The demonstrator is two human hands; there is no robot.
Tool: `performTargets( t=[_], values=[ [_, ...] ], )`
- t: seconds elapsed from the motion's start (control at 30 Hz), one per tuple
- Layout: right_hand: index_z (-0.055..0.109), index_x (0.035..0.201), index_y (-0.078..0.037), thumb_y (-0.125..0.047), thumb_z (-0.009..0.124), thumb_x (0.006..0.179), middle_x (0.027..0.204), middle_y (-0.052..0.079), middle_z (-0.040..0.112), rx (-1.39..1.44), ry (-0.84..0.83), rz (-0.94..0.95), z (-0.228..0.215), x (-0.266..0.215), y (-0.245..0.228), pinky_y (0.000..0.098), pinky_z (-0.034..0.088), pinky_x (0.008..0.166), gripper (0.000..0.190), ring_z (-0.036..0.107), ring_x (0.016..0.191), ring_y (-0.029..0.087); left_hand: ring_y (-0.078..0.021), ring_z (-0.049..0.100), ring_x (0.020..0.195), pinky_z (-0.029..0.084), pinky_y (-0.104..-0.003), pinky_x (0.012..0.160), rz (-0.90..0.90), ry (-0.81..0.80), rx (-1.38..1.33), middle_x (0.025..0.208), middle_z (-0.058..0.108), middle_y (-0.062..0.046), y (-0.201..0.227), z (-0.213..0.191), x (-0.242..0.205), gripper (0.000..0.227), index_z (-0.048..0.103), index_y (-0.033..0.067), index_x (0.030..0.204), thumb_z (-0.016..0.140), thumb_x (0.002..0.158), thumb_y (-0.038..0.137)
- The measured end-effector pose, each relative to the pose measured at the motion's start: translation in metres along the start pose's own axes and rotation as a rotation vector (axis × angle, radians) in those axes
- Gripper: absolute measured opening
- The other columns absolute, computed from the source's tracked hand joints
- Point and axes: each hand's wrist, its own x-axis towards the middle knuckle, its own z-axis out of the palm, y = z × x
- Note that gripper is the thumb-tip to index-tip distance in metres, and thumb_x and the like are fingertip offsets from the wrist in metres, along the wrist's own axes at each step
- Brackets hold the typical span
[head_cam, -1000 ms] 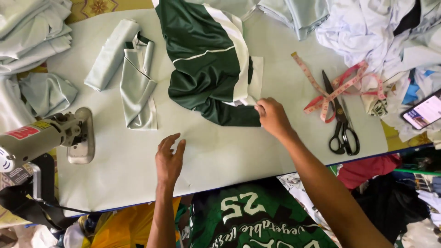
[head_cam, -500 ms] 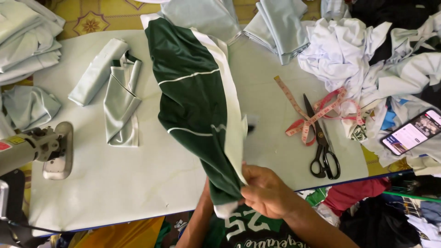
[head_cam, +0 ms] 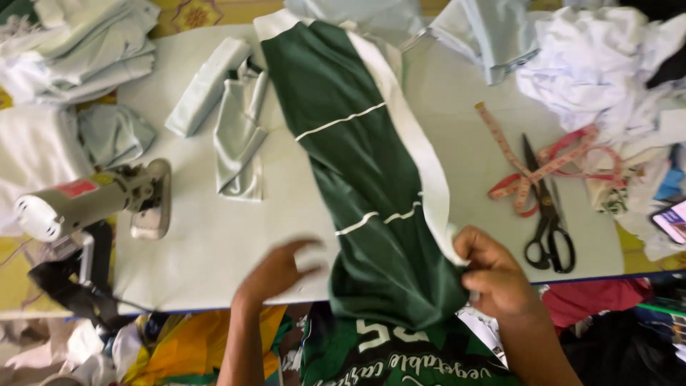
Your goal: The person uses an electric rotary cutter to cut a piece of light-colored fabric on a table. They then fold the cut fabric and measure it with a tape measure. Finally, they use scissors to cut a piece of green fabric.
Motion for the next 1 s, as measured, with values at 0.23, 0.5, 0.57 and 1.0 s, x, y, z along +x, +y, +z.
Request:
performTargets(
  t=[0.23, 0.5, 0.57, 1.0],
  values=[
    [0.058, 0.096, -0.009, -0.018, 0.081, 0.094, 0.076, -0.001, 0.047, -0.372, -0.335, 0.132, 0.033, -0.017, 0.003, 0.0276, 0.034, 0.054, 0.025, 0.04, 0.063, 0.011, -0.0544, 0.054, 0.122, 0.05, -0.065, 0.091, -0.044, 0.878, 0.018, 0.156, 0.031, -0.027, -0.081, -0.083, 0.105, 0.071, 0.038, 0.0229, 0.155, 0.07, 0.093, 0.032],
    [0.068, 0.098, -0.009, -0.02, 0.073, 0.095, 0.07, 0.0, 0.054, -0.644, -0.43, 0.092, 0.039, -0.036, -0.045, 0.0345, 0.036, 0.055, 0.012, 0.042, 0.052, 0.016, -0.0285, 0.051, 0.074, 0.038, -0.054, 0.063, 0.228, 1.057, 0.06, 0.076, 0.062, -0.013, -0.025, -0.182, 0.236, 0.011, 0.053, 0.0059, 0.077, 0.051, 0.082, 0.016],
    [0.068, 0.099, -0.009, -0.023, 0.07, 0.098, 0.072, 0.001, 0.058, -0.652, -0.49, 0.106, 0.041, -0.031, -0.052, 0.0335, 0.039, 0.055, 0.014, 0.047, 0.053, 0.016, -0.0205, 0.065, 0.083, 0.049, -0.04, 0.066, 0.421, 0.99, -0.159, 0.104, 0.064, -0.01, 0.056, -0.17, 0.223, 0.032, 0.047, 0.0113, 0.114, 0.065, 0.088, 0.019],
    [0.07, 0.112, -0.011, -0.007, 0.076, 0.079, 0.119, 0.015, 0.07, -0.898, 0.48, -0.033, -0.035, -0.033, -0.116, 0.034, 0.067, 0.076, 0.035, 0.074, 0.098, 0.028, -0.0181, 0.067, 0.08, 0.051, -0.033, 0.069, 0.421, 0.579, -0.026, 0.117, 0.073, -0.001, -0.036, -0.073, 0.254, 0.036, 0.075, 0.017, 0.11, 0.041, 0.103, 0.024]
  ],
)
